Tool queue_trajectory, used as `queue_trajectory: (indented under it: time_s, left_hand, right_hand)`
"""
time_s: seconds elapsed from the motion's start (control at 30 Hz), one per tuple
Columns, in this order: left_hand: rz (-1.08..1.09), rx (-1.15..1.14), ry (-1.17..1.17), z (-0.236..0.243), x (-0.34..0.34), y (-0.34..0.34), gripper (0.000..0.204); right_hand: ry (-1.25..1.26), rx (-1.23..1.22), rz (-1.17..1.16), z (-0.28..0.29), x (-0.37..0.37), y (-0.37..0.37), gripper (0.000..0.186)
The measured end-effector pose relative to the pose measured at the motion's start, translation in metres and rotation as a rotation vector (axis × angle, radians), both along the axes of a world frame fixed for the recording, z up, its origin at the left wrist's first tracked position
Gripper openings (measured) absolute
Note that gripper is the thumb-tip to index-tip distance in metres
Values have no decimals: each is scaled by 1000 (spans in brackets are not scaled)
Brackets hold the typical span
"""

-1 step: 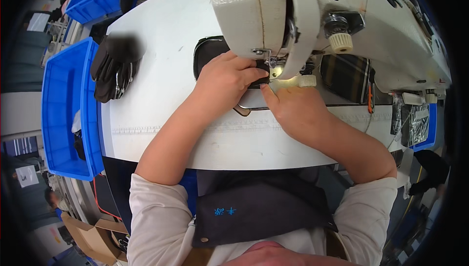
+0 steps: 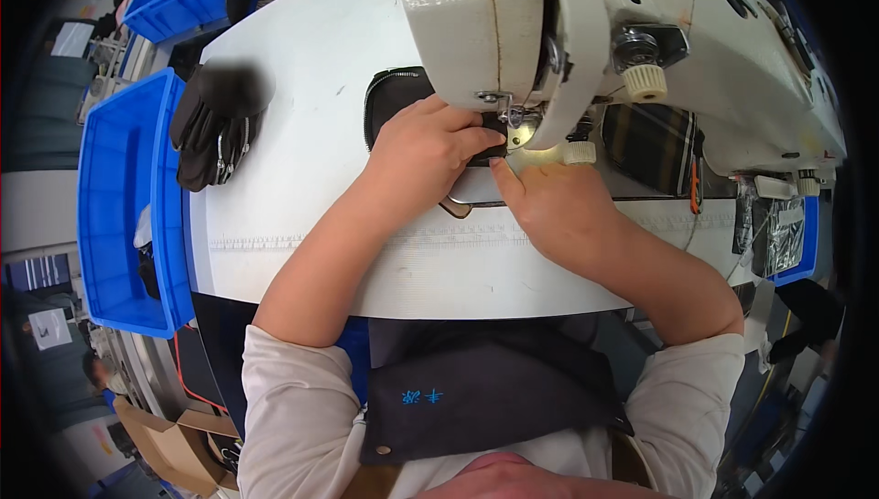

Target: The person operates an industrial sewing machine to stitch a zipper onto a small black fabric pouch. They guide the pouch under the needle, sew along the zipper edge, and then flip the pouch to sew the opposite side. The person handles multiple pouches, moving finished ones aside and picking up new ones to continue the assembly process.

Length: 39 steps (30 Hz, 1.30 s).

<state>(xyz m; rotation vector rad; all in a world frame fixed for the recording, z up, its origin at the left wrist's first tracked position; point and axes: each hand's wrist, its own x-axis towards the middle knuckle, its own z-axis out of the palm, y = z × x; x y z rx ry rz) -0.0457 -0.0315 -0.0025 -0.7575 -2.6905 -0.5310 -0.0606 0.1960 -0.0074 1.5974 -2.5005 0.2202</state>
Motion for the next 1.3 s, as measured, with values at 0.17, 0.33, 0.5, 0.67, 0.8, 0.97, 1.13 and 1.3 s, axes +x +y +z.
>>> queue_trajectory:
  time_s: [0.17, 0.33, 0.5, 0.67, 0.8, 0.97, 1.13, 1.3]
  left_hand:
    - [27, -18, -12, 0, 2, 1, 36]
    - [85, -26, 55, 0, 0, 7, 30]
    - [108, 33, 49, -1, -3, 6, 26]
    - [149, 126, -27, -6, -7, 5, 15]
    - [168, 183, -118, -9, -9, 1, 14]
    - [172, 255, -190, -14, -12, -1, 15]
    - [166, 224, -173, -15, -12, -1, 15]
    - [149, 208, -131, -15, -12, -2, 13]
  right_hand:
    - [39, -21, -8, -1, 1, -2, 38]
    - [155, -7, -40, -6, -3, -3, 41]
    - [123, -58, -62, -10, -6, -5, 45]
    - [122, -36, -85, -8, -5, -4, 46]
    - [58, -42, -85, -7, -4, -5, 49]
    - [20, -72, -48, -7, -6, -5, 55]
    - [21, -46, -47, -6, -9, -4, 56]
    - [9, -49, -64, -8, -7, -6, 55]
